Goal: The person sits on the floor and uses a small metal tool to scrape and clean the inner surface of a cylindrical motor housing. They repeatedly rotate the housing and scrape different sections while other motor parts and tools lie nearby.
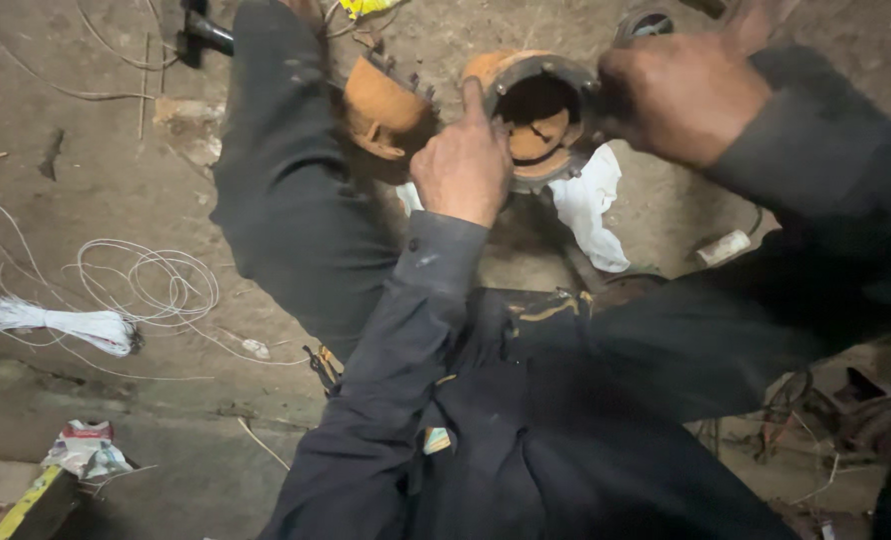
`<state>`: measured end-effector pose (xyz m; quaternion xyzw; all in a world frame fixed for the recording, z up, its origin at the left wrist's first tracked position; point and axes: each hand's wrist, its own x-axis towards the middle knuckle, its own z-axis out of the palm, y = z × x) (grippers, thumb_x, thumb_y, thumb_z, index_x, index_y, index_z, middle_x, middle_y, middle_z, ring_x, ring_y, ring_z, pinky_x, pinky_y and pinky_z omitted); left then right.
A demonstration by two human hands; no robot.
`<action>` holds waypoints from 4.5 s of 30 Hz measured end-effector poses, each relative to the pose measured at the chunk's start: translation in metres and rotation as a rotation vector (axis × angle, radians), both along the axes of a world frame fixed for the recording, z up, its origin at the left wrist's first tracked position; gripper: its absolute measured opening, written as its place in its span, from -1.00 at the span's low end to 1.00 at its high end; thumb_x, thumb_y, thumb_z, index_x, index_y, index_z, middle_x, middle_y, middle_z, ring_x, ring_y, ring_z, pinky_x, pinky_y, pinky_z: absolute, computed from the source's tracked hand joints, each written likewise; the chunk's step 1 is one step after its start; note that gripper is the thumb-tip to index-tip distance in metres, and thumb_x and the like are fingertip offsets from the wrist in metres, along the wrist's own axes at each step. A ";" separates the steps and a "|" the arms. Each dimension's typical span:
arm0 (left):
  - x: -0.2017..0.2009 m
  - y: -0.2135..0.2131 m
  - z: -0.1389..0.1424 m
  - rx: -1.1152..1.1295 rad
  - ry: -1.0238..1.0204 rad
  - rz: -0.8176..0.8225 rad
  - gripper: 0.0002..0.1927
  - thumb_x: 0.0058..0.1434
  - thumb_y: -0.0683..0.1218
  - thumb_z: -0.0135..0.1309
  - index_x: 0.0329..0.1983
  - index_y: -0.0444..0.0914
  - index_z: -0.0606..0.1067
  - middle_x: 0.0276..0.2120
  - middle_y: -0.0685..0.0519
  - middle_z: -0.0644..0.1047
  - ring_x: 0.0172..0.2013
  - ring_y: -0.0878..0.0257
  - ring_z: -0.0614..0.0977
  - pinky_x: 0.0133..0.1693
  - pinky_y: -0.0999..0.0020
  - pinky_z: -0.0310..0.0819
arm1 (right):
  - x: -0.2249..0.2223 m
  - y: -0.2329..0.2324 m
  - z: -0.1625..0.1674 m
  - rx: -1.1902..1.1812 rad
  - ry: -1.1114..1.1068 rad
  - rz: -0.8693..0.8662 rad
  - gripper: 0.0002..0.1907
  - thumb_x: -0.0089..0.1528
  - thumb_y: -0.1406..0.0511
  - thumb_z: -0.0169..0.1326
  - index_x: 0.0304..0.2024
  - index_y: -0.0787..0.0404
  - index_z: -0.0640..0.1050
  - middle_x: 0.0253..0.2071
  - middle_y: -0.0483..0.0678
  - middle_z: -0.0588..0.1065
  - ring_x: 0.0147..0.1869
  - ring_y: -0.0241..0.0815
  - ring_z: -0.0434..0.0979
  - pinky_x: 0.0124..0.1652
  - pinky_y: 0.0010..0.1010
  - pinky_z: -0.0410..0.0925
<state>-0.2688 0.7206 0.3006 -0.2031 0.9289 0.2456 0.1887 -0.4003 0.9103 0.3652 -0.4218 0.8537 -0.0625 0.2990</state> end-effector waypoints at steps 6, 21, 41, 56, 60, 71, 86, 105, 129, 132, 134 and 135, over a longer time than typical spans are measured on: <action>0.007 0.004 0.002 -0.008 -0.030 -0.005 -0.42 0.32 0.10 0.03 0.33 -0.17 0.23 -0.52 -0.13 0.62 -0.46 -0.15 0.68 -0.41 -0.10 0.52 | 0.016 0.017 0.011 -0.078 0.099 -0.023 -0.53 0.15 0.16 0.35 -0.03 0.33 0.57 -0.23 0.17 0.55 -0.16 0.22 0.60 -0.18 -0.03 0.43; 0.016 0.003 0.014 -0.009 0.073 -0.010 -0.50 0.34 0.06 0.03 0.29 -0.16 0.27 -0.51 -0.12 0.62 -0.46 -0.14 0.67 -0.41 -0.06 0.52 | 0.032 0.016 0.018 -0.097 0.107 -0.117 -0.63 0.15 0.17 0.37 -0.17 0.28 0.57 -0.25 0.16 0.54 -0.16 0.23 0.58 -0.15 -0.02 0.42; 0.013 0.000 0.009 0.031 0.010 0.023 -0.41 0.30 0.10 0.07 0.33 -0.17 0.25 -0.49 -0.16 0.63 -0.44 -0.17 0.68 -0.38 -0.13 0.51 | 0.021 0.017 0.036 -0.029 0.034 -0.130 -0.63 0.18 0.19 0.39 -0.09 0.28 0.62 -0.30 0.10 0.60 -0.20 0.06 0.64 -0.11 -0.14 0.46; 0.013 0.010 0.017 0.037 0.055 0.027 -0.44 0.28 0.06 0.06 0.29 -0.18 0.24 -0.52 -0.12 0.63 -0.46 -0.15 0.67 -0.43 -0.12 0.50 | 0.041 0.058 0.006 0.028 -0.101 -0.378 -0.43 0.12 0.01 0.42 -0.25 0.41 0.61 -0.46 0.18 0.54 -0.39 0.10 0.61 -0.31 -0.15 0.45; 0.011 0.012 0.017 0.034 -0.016 0.020 -0.51 0.32 0.07 0.05 0.25 -0.14 0.26 -0.52 -0.12 0.63 -0.45 -0.15 0.68 -0.41 -0.13 0.49 | 0.052 0.073 -0.002 0.023 -0.198 -0.532 -0.41 0.15 -0.01 0.41 -0.28 0.43 0.59 -0.49 0.18 0.52 -0.43 0.07 0.60 -0.33 -0.15 0.43; 0.007 0.023 0.012 0.002 -0.006 -0.001 -0.41 0.28 0.07 0.07 0.33 -0.16 0.24 -0.50 -0.12 0.63 -0.44 -0.15 0.68 -0.40 -0.10 0.52 | 0.051 0.083 -0.008 -0.063 -0.161 -0.492 -0.43 0.14 0.01 0.43 -0.26 0.42 0.59 -0.49 0.18 0.51 -0.43 0.08 0.58 -0.34 -0.18 0.40; -0.005 0.027 0.009 -0.027 0.051 -0.032 -0.43 0.30 0.07 0.05 0.32 -0.18 0.27 -0.49 -0.09 0.63 -0.46 -0.12 0.67 -0.40 -0.08 0.51 | 0.028 0.090 -0.012 -0.050 -0.071 -0.429 -0.42 0.12 -0.03 0.45 -0.32 0.37 0.60 -0.49 0.13 0.52 -0.41 0.10 0.58 -0.31 -0.15 0.41; -0.010 0.020 0.014 -0.022 0.019 -0.037 -0.37 0.25 0.10 0.10 0.31 -0.19 0.24 -0.54 -0.15 0.61 -0.49 -0.16 0.67 -0.43 -0.08 0.52 | 0.015 0.073 -0.002 0.006 -0.090 -0.410 -0.38 0.08 -0.03 0.47 -0.23 0.40 0.60 -0.48 0.15 0.50 -0.44 0.07 0.56 -0.35 -0.12 0.42; -0.009 0.022 0.025 -0.006 0.031 -0.024 -0.51 0.35 0.05 0.04 0.29 -0.15 0.26 -0.50 -0.11 0.63 -0.43 -0.13 0.68 -0.39 -0.08 0.52 | 0.032 0.064 0.017 -0.196 -0.012 -0.386 -0.58 0.17 0.12 0.47 -0.23 0.31 0.61 -0.39 0.10 0.56 -0.32 0.02 0.62 -0.27 -0.21 0.44; -0.011 0.022 0.023 -0.014 0.006 -0.005 -0.49 0.33 0.06 0.05 0.28 -0.15 0.26 -0.52 -0.13 0.62 -0.46 -0.15 0.67 -0.40 -0.09 0.52 | 0.035 0.059 0.020 -0.222 -0.010 -0.467 -0.59 0.20 0.12 0.45 -0.22 0.31 0.60 -0.38 0.08 0.56 -0.35 0.00 0.62 -0.28 -0.21 0.43; -0.011 0.022 0.021 -0.024 0.089 -0.008 -0.43 0.26 0.09 0.09 0.27 -0.17 0.26 -0.52 -0.15 0.62 -0.47 -0.16 0.67 -0.42 -0.08 0.52 | 0.036 0.055 0.016 -0.169 -0.015 -0.449 -0.54 0.19 0.09 0.46 -0.22 0.33 0.60 -0.43 0.13 0.52 -0.34 0.07 0.61 -0.28 -0.18 0.43; -0.012 0.021 0.021 -0.023 0.121 -0.013 -0.40 0.23 0.11 0.11 0.27 -0.18 0.25 -0.52 -0.16 0.62 -0.48 -0.16 0.67 -0.43 -0.08 0.52 | 0.037 0.054 0.015 -0.135 -0.025 -0.444 -0.52 0.18 0.07 0.47 -0.22 0.35 0.60 -0.45 0.16 0.50 -0.34 0.11 0.60 -0.29 -0.16 0.43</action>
